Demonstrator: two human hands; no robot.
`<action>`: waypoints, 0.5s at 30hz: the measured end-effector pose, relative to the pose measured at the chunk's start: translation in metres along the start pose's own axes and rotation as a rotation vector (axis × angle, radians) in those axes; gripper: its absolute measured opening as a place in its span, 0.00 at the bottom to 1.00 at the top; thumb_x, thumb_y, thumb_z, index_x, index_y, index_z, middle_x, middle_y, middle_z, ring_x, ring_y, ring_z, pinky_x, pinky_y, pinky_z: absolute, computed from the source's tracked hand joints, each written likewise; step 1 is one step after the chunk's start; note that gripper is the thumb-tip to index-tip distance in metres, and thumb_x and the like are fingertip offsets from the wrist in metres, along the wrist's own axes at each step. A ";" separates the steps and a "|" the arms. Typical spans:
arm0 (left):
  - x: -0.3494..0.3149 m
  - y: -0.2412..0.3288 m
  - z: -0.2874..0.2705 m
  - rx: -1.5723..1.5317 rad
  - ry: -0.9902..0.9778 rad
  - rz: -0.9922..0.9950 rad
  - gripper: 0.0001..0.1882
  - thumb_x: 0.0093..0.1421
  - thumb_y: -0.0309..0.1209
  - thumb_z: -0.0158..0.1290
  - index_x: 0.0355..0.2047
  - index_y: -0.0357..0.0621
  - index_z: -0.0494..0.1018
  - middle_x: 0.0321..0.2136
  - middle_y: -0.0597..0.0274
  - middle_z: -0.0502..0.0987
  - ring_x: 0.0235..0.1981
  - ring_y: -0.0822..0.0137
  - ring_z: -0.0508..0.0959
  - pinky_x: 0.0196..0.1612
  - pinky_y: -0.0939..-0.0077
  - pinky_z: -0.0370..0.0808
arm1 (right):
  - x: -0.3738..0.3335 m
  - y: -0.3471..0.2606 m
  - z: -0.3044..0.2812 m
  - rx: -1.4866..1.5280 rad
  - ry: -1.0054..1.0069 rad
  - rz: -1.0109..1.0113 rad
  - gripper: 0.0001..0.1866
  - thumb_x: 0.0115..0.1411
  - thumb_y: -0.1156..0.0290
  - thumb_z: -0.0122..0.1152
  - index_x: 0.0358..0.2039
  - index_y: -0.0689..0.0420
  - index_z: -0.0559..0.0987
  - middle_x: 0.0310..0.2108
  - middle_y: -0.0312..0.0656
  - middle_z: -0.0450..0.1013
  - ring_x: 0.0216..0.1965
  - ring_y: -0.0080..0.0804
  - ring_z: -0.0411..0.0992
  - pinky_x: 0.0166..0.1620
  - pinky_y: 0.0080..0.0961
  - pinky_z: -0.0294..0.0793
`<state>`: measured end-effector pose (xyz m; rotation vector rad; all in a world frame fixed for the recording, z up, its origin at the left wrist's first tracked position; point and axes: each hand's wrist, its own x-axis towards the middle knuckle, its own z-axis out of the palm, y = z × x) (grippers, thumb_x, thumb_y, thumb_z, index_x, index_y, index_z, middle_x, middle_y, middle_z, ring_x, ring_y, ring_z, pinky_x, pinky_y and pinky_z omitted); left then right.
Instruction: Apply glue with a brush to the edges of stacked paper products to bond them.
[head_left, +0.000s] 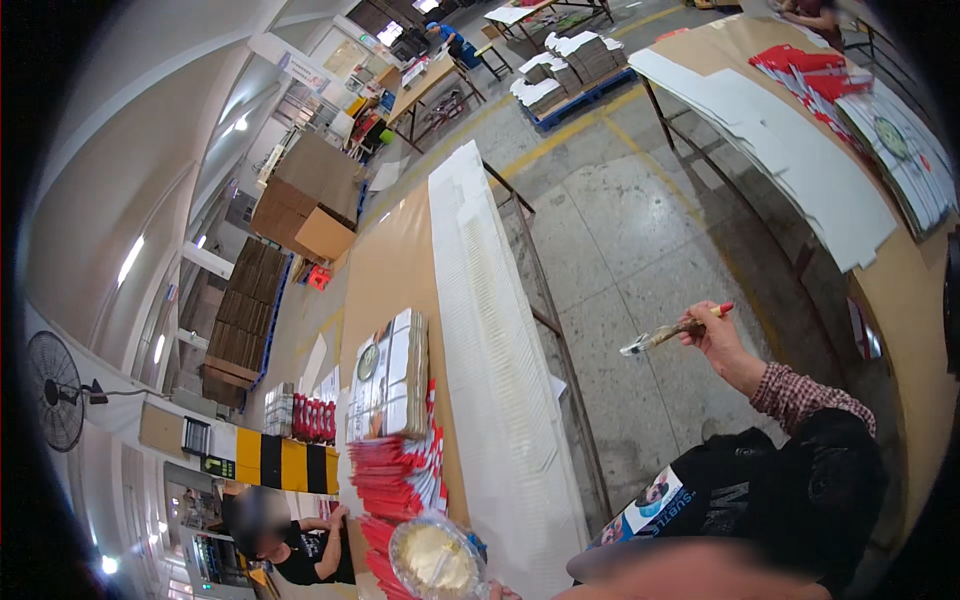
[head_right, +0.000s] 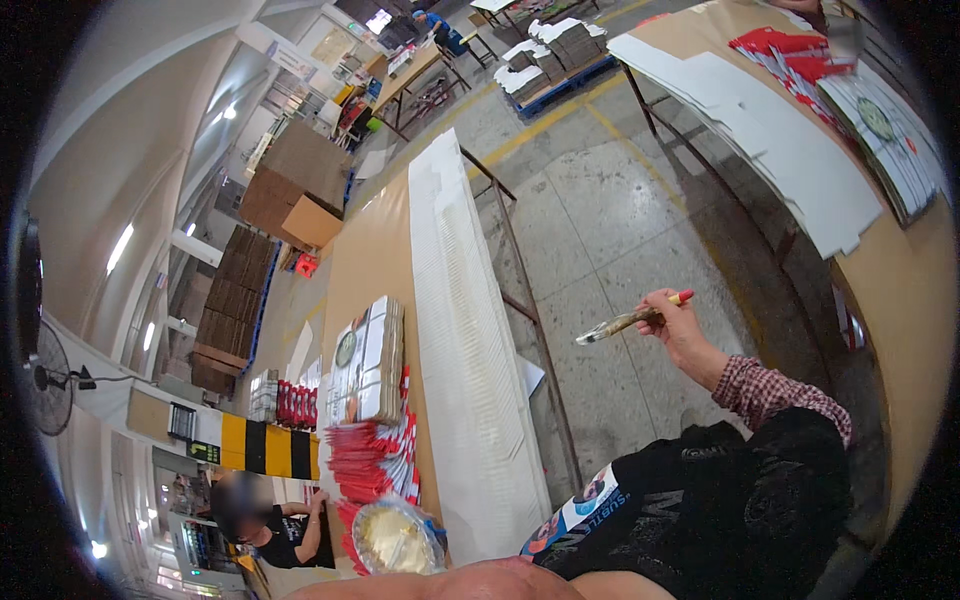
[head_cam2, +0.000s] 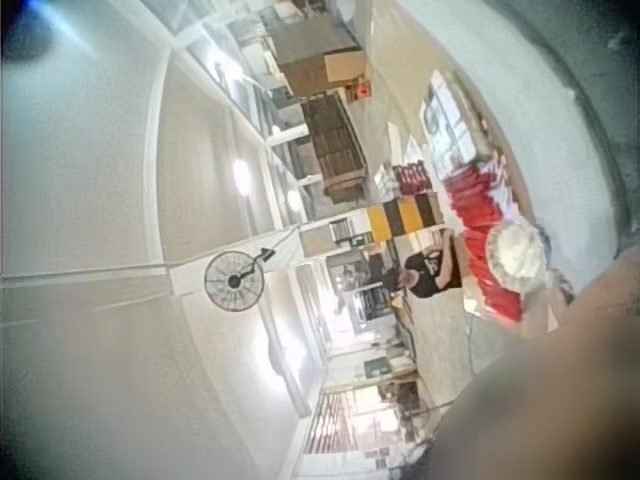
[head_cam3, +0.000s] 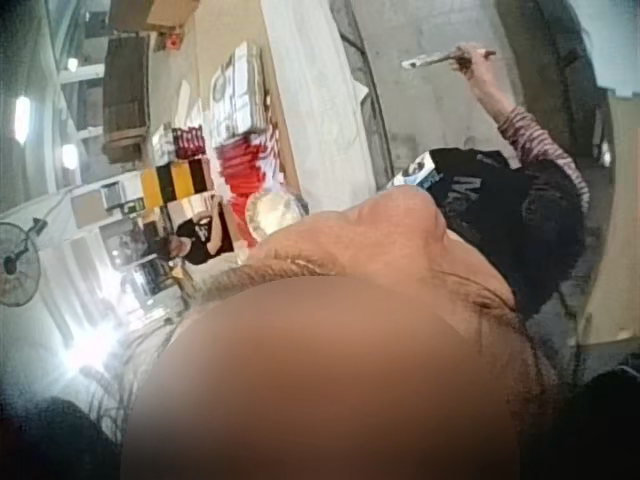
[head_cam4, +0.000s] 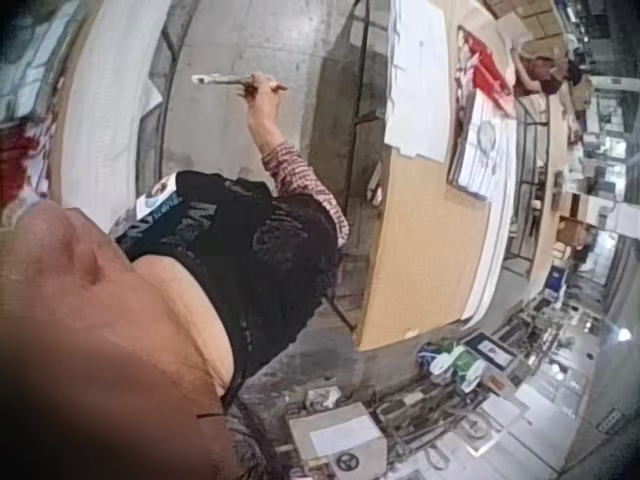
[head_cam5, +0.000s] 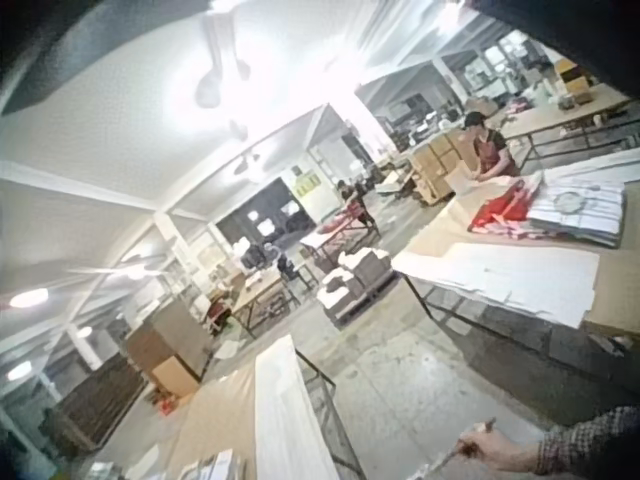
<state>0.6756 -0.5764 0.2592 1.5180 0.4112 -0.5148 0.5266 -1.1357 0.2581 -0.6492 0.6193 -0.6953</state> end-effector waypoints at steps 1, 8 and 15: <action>0.004 0.002 0.022 -0.009 0.004 -0.010 0.13 0.58 0.27 0.52 0.42 0.42 0.64 0.20 0.61 0.70 0.16 0.68 0.69 0.16 0.74 0.66 | 0.021 -0.010 0.007 0.033 0.006 -0.007 0.07 0.61 0.67 0.53 0.33 0.57 0.71 0.30 0.40 0.73 0.25 0.25 0.73 0.29 0.20 0.76; 0.066 0.045 0.204 0.034 -0.164 0.046 0.15 0.59 0.29 0.52 0.45 0.44 0.62 0.20 0.61 0.69 0.15 0.66 0.68 0.16 0.70 0.65 | 0.175 -0.042 0.052 0.274 -0.041 0.032 0.09 0.63 0.67 0.50 0.36 0.59 0.73 0.34 0.43 0.75 0.26 0.24 0.73 0.30 0.19 0.76; 0.186 0.138 0.447 0.148 -0.363 -0.003 0.14 0.57 0.29 0.53 0.42 0.41 0.65 0.18 0.62 0.70 0.13 0.70 0.68 0.14 0.78 0.63 | 0.339 -0.079 0.070 0.207 0.043 0.051 0.11 0.65 0.64 0.48 0.37 0.58 0.73 0.36 0.44 0.76 0.27 0.24 0.73 0.33 0.19 0.76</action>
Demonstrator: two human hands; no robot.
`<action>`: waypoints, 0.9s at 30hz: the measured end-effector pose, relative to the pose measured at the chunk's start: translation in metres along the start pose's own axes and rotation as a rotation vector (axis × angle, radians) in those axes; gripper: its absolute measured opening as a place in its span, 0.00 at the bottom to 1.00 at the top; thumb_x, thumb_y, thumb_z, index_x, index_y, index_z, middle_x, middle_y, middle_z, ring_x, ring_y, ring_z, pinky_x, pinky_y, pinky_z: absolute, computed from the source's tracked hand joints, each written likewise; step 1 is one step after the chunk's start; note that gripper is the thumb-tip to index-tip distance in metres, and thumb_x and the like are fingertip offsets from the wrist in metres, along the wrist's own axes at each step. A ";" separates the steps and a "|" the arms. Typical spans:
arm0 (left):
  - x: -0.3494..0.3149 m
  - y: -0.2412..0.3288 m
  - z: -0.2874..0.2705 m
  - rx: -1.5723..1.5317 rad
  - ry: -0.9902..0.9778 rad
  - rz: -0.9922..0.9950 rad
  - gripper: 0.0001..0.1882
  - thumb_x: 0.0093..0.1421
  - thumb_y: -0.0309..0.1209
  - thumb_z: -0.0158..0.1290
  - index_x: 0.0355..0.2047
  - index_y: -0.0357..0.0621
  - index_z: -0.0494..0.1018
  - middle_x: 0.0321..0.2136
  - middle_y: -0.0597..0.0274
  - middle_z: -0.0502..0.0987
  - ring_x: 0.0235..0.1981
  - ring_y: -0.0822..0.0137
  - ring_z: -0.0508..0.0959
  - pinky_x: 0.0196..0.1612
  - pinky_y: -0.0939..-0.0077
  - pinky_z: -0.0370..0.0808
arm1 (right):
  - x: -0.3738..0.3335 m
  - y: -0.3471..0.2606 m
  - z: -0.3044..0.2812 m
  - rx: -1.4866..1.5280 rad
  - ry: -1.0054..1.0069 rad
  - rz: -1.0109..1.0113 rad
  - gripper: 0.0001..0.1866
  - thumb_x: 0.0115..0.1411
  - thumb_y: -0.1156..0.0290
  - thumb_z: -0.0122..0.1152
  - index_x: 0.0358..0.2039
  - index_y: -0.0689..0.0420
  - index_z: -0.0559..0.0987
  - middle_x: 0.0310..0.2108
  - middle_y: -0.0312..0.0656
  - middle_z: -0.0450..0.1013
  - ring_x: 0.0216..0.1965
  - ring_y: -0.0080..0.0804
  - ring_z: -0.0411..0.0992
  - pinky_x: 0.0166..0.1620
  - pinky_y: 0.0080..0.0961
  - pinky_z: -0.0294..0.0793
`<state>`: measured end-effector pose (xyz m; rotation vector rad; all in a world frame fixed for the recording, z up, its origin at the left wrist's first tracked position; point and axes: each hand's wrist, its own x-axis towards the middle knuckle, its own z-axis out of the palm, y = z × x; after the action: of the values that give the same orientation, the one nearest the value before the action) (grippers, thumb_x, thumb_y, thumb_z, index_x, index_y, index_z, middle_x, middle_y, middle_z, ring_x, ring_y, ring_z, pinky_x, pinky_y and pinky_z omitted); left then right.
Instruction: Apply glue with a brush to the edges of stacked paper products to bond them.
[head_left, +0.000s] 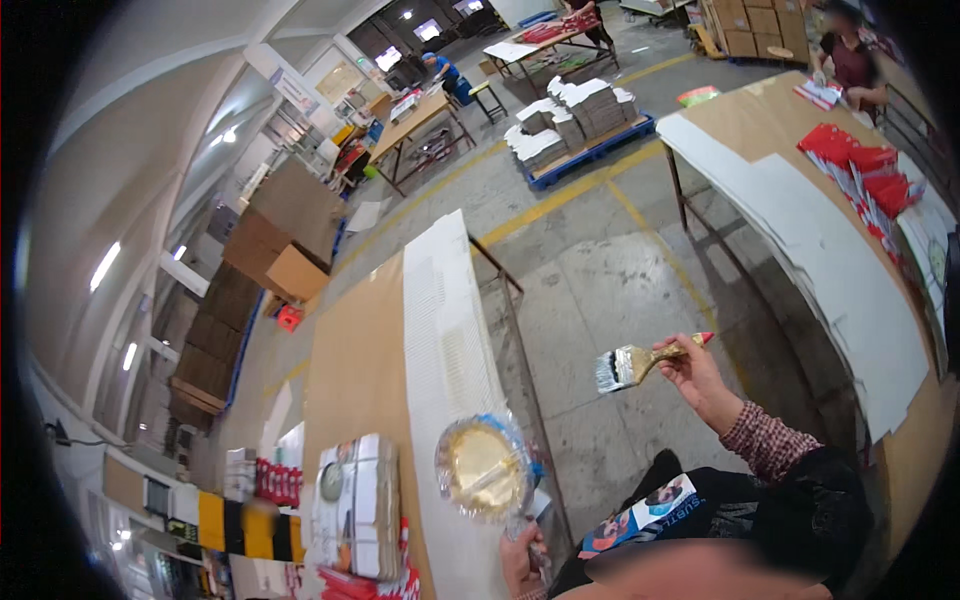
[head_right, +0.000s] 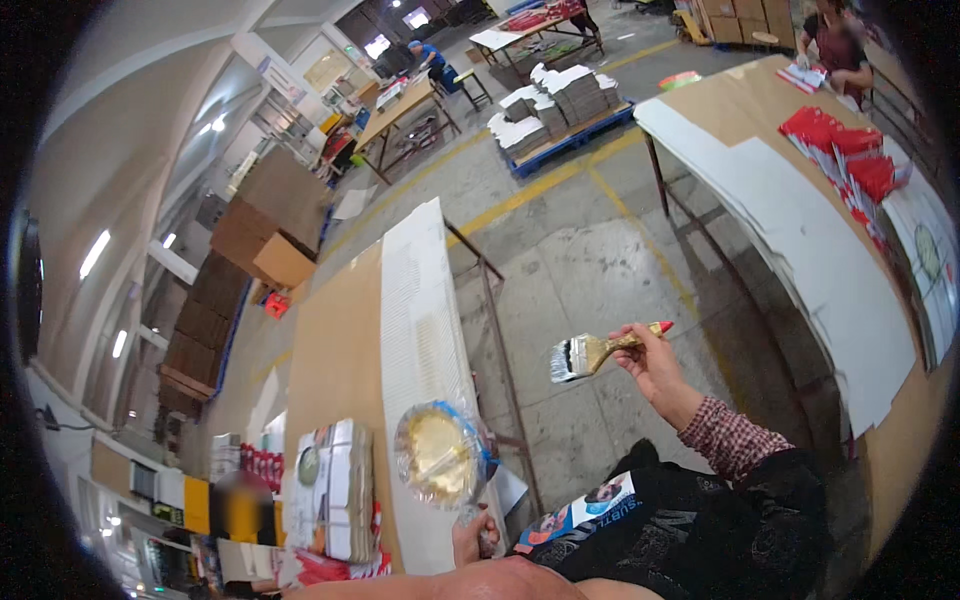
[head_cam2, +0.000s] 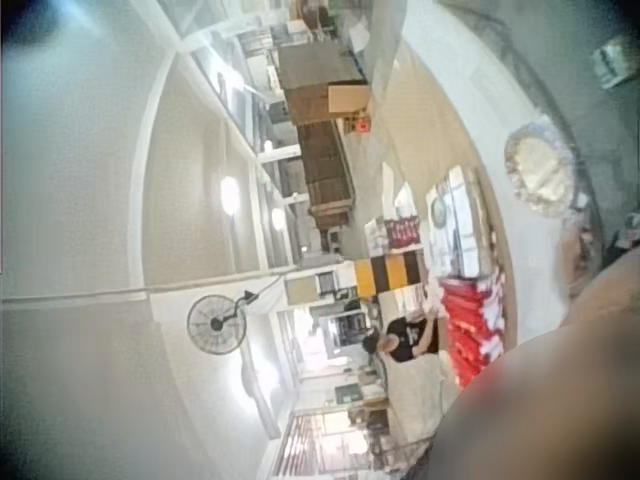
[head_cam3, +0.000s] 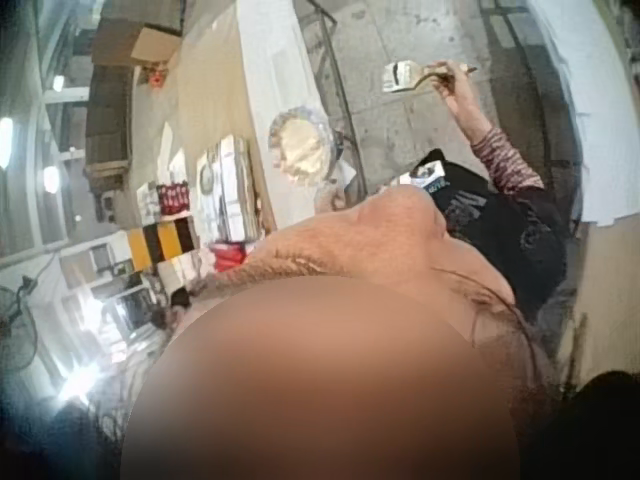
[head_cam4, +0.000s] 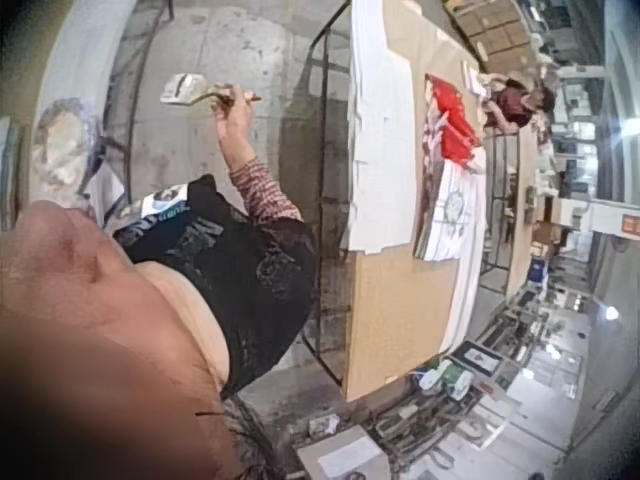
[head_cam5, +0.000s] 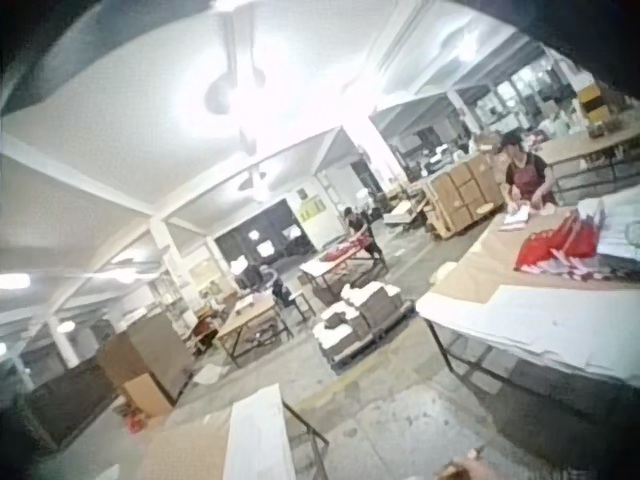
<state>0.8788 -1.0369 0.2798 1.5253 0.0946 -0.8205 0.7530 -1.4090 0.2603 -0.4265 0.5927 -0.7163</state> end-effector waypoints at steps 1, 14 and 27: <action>0.026 0.013 0.021 -0.007 -0.021 0.008 0.13 0.57 0.29 0.54 0.41 0.40 0.67 0.19 0.62 0.71 0.13 0.72 0.70 0.14 0.80 0.65 | 0.022 -0.009 0.002 -0.026 0.009 0.005 0.11 0.65 0.64 0.48 0.37 0.58 0.73 0.36 0.44 0.76 0.27 0.24 0.73 0.33 0.19 0.76; 0.360 0.169 0.221 0.173 -0.508 -0.024 0.15 0.57 0.30 0.55 0.42 0.36 0.69 0.19 0.64 0.72 0.15 0.73 0.72 0.18 0.80 0.67 | 0.287 -0.159 -0.014 0.198 0.340 -0.475 0.18 0.65 0.53 0.48 0.37 0.56 0.74 0.35 0.43 0.76 0.22 0.23 0.70 0.23 0.16 0.73; 0.573 0.329 0.319 0.089 -0.288 -0.017 0.15 0.57 0.32 0.55 0.41 0.37 0.69 0.20 0.64 0.72 0.14 0.75 0.73 0.15 0.84 0.65 | 0.635 -0.177 0.180 0.134 0.118 -0.228 0.18 0.65 0.54 0.48 0.35 0.57 0.74 0.34 0.45 0.76 0.22 0.25 0.71 0.26 0.18 0.72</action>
<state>1.3356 -1.6114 0.2784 1.4745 -0.1430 -1.0616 1.1658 -1.9535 0.2686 -0.3313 0.6089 -0.9984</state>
